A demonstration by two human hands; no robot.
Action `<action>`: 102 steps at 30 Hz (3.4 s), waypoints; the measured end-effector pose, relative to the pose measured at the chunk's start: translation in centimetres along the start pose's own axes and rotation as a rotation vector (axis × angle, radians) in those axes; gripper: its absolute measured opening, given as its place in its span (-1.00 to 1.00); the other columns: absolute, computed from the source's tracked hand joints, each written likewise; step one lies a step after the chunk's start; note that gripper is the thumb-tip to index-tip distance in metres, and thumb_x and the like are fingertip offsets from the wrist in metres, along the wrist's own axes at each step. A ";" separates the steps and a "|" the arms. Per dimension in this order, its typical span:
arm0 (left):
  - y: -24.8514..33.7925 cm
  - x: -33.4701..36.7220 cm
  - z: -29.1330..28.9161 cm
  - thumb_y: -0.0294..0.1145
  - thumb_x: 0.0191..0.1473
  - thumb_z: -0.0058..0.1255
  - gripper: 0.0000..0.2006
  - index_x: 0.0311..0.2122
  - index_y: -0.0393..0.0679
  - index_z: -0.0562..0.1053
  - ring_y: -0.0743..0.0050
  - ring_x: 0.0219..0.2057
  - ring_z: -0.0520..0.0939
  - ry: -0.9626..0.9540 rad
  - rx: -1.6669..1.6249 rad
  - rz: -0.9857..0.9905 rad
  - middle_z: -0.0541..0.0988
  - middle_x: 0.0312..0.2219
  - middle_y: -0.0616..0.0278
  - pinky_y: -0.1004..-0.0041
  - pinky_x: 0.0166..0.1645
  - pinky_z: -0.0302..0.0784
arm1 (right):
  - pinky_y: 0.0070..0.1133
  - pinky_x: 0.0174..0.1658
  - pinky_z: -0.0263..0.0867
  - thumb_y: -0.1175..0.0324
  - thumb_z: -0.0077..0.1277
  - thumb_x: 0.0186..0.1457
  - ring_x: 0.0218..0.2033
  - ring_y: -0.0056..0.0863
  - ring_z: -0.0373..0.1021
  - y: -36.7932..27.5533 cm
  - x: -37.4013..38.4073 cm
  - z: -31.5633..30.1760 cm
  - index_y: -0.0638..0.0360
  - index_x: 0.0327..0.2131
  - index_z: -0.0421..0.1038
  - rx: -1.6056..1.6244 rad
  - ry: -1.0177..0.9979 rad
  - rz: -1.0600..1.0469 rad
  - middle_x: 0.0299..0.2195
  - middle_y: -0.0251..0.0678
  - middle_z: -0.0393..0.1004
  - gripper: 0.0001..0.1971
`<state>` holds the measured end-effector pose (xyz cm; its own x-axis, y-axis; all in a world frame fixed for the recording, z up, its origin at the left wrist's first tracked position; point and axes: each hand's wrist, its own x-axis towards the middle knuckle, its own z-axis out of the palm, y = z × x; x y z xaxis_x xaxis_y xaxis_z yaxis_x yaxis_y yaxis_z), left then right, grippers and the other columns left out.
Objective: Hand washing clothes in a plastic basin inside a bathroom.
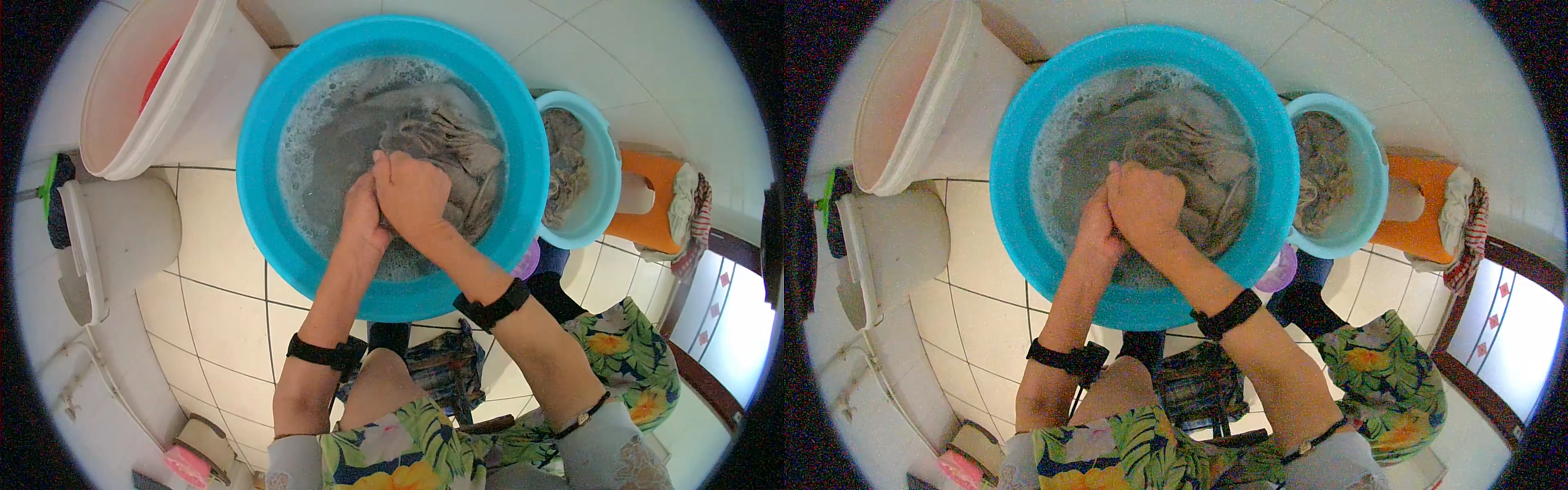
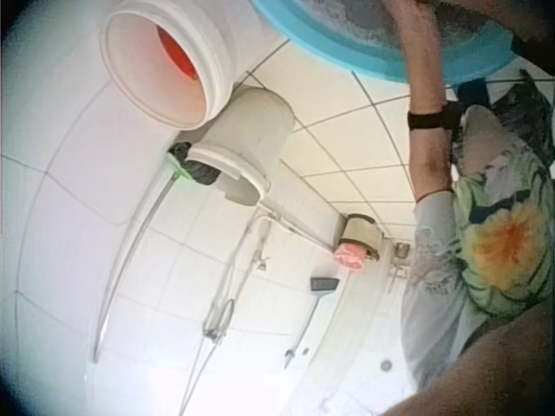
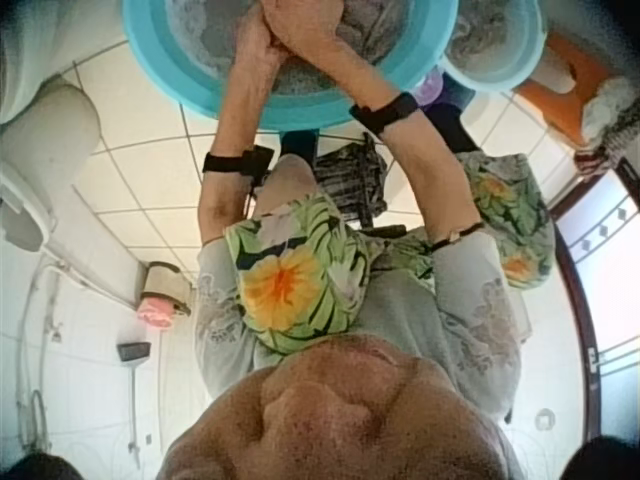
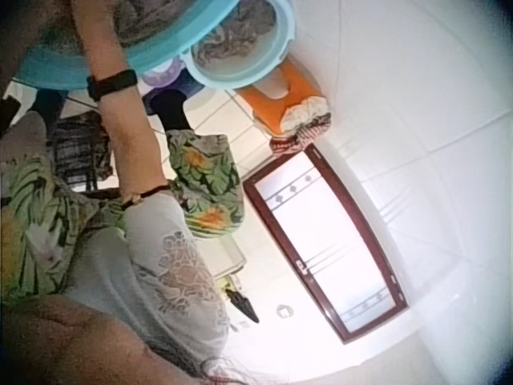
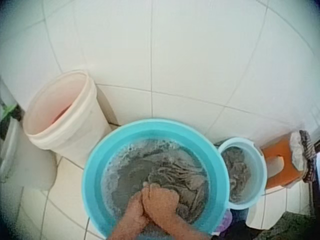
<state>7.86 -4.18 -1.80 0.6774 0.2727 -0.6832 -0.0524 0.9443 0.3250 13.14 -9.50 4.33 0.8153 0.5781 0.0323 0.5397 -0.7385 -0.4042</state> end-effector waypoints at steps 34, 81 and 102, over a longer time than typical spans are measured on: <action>-2.1 1.6 5.0 -0.48 -0.14 0.09 -0.83 -0.50 -0.20 0.31 0.52 -0.49 0.37 -0.324 1.172 0.640 0.38 -0.58 0.32 0.51 -0.36 0.28 | -0.31 -0.08 0.21 0.53 0.04 -0.20 -0.12 -0.04 0.25 20.9 -17.5 -4.4 0.23 -0.27 0.40 -0.170 -0.148 0.198 -0.23 -0.07 0.35 -0.71; 1.5 -1.9 2.1 -0.48 0.06 -0.08 -0.77 -0.14 -0.23 0.35 0.43 -0.18 0.52 -0.236 0.197 0.030 0.50 -0.22 0.21 0.43 -0.06 0.43 | -0.28 -0.06 0.21 0.23 -0.03 0.07 -0.16 -0.03 0.32 6.7 -2.6 -4.2 0.25 -0.23 0.42 0.253 0.160 0.044 -0.25 -0.03 0.44 -0.71; -0.6 -0.9 2.8 -0.20 0.07 -0.05 -0.72 -0.22 -0.19 0.38 0.37 -0.30 0.50 0.084 -0.002 0.089 0.47 -0.31 0.23 0.34 -0.19 0.47 | -0.30 -0.63 0.25 0.10 -0.09 0.02 -0.74 -0.15 0.36 2.1 0.5 0.2 0.17 -0.71 0.41 -0.067 0.075 -0.029 -0.75 -0.11 0.38 -0.61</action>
<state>9.34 -5.52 0.42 0.6065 0.3702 -0.7036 -0.1111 0.9158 0.3860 14.67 -10.72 3.28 0.8110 0.5741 0.1126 0.5743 -0.7445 -0.3405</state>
